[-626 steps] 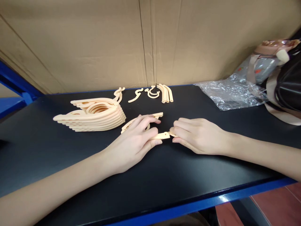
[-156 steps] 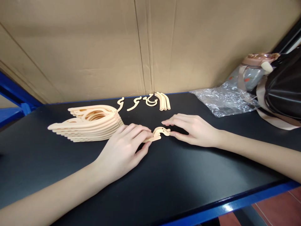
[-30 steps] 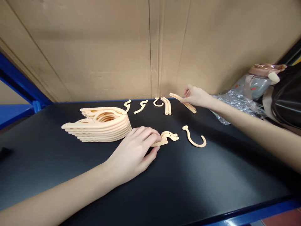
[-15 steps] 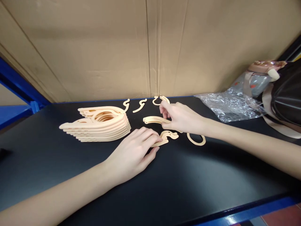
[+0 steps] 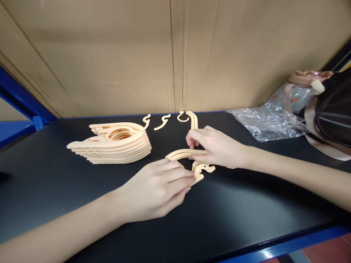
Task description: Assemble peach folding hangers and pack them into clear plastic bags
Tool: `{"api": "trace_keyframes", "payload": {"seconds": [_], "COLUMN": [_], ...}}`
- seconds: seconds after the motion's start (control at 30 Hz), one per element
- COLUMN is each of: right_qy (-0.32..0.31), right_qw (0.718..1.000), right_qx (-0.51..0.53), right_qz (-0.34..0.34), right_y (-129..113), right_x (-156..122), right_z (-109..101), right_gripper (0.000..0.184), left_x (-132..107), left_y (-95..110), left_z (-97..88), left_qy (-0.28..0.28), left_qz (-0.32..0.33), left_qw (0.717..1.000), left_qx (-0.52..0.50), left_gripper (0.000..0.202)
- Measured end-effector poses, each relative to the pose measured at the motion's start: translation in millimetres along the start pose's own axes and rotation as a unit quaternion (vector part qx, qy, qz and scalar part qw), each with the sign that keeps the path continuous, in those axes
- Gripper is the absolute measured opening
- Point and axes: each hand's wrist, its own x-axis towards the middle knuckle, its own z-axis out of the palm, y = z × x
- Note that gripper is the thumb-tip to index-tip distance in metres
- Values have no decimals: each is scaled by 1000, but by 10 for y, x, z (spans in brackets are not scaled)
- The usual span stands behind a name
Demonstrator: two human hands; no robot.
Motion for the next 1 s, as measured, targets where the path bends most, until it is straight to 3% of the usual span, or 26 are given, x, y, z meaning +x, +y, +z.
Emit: {"api": "trace_keyframes", "payload": {"seconds": [0.17, 0.3, 0.4, 0.47, 0.6, 0.77, 1.0], "right_qy": [23, 37, -13, -48, -84, -64, -50], "right_qw": [1000, 998, 999, 996, 988, 973, 914], "right_qx": [-8, -41, -53, -72, -119, -213, -395], "right_qz": [-9, 39, 5, -31, -52, -59, -84], "right_y": [-46, 161, 359, 444, 468, 406, 451], "right_x": [-130, -268, -361, -403, -438, -456, -443], "right_z": [-58, -222, -338, -386, -410, -393, -365], "right_gripper": [26, 22, 16, 22, 27, 19, 19], "left_x": [35, 20, 7, 8, 17, 8, -13], "left_y": [54, 28, -20, -47, -59, -41, -40], "left_z": [-43, -71, -107, -134, -158, -125, -99], "left_qy": [6, 0, -9, -20, -50, -75, -67], "left_qz": [50, 17, -40, -60, -78, -98, -143], "left_qw": [999, 998, 984, 966, 941, 939, 952], "left_qx": [-4, 63, 172, 249, 326, 322, 263], "left_gripper": [20, 19, 17, 19, 22, 19, 21]}}
